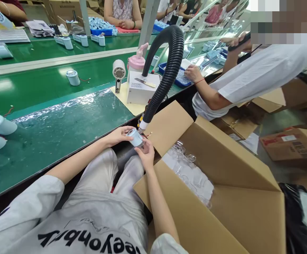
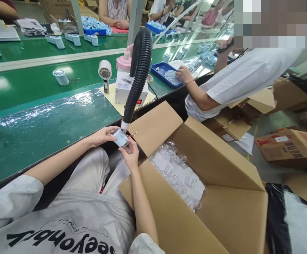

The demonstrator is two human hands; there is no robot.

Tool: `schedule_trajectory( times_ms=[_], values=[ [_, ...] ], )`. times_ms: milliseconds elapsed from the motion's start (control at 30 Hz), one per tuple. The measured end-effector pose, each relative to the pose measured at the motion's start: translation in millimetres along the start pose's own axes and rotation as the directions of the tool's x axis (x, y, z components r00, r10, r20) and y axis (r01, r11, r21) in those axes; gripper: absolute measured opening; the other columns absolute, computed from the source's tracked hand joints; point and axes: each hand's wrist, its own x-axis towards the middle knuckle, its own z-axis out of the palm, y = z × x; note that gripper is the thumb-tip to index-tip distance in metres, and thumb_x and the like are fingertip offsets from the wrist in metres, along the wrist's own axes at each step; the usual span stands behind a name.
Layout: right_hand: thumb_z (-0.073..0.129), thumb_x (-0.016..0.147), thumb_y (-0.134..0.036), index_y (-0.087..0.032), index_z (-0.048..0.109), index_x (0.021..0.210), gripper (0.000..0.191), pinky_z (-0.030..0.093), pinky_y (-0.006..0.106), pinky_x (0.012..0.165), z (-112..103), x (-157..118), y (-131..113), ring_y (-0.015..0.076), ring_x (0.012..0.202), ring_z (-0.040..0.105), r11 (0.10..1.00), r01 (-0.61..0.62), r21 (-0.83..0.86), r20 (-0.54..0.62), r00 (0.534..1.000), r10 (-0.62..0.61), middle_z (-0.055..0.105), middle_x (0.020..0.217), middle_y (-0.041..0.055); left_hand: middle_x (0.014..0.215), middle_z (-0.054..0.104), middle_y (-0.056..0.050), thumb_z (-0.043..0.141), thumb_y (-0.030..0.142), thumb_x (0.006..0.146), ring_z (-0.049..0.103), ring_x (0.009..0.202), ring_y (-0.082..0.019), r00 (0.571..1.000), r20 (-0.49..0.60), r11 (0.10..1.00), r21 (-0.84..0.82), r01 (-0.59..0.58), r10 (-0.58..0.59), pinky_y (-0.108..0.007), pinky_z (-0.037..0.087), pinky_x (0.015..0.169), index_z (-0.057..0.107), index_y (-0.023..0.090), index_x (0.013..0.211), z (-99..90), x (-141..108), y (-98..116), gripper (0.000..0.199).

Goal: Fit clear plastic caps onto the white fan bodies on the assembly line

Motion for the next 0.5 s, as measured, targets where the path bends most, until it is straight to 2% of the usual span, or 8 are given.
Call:
schedule_trajectory(
  times_ms=[133, 233, 400, 500],
  values=[
    [0.091, 0.067, -0.053, -0.024, 0.067, 0.102, 0.052, 0.062, 0.050, 0.102, 0, -11, -9, 0.0337, 0.133, 0.062, 0.999, 0.041, -0.019, 0.056, 0.998, -0.040, 0.064, 0.136, 0.0160, 0.114, 0.076, -0.012, 0.102, 0.035, 0.053, 0.072, 0.102, -0.020, 0.999, -0.032, 1.000, 0.002, 0.010, -0.010, -0.035, 0.052, 0.098, 0.068, 0.012, 0.118, -1.9, -20, -3, 0.076],
    [0.090, 0.069, -0.050, -0.023, 0.068, 0.104, 0.050, 0.064, 0.050, 0.100, 0, -17, -15, 0.0338, 0.129, 0.065, 0.989, 0.107, -0.097, 0.081, 0.992, -0.100, 0.067, 0.132, 0.0163, 0.114, 0.076, -0.013, 0.101, 0.038, 0.057, 0.072, 0.101, -0.019, 0.999, -0.050, 1.000, -0.001, 0.003, -0.003, -0.035, 0.052, 0.099, 0.067, 0.012, 0.118, -0.5, -32, -6, 0.075],
    [0.089, 0.072, -0.051, -0.022, 0.067, 0.118, 0.059, 0.067, 0.049, 0.096, 0, -25, -34, 0.0320, 0.121, 0.070, 0.979, 0.121, -0.166, 0.140, 0.985, -0.098, 0.071, 0.129, 0.0152, 0.124, 0.074, -0.015, 0.101, 0.038, 0.057, 0.070, 0.114, -0.025, 0.999, -0.040, 0.999, -0.018, -0.036, 0.035, -0.037, 0.051, 0.103, 0.065, 0.014, 0.122, -1.4, -51, -7, 0.077],
    [0.090, 0.074, -0.050, -0.022, 0.068, 0.121, 0.059, 0.069, 0.046, 0.091, 0, -35, -50, 0.0299, 0.113, 0.074, 0.979, 0.120, -0.163, 0.207, 0.975, -0.085, 0.073, 0.125, 0.0128, 0.133, 0.070, -0.019, 0.102, 0.034, 0.055, 0.069, 0.119, -0.027, 0.998, 0.028, 0.998, -0.027, -0.062, 0.063, -0.038, 0.053, 0.101, 0.063, 0.016, 0.121, -3.6, -69, -6, 0.079]
  ],
)
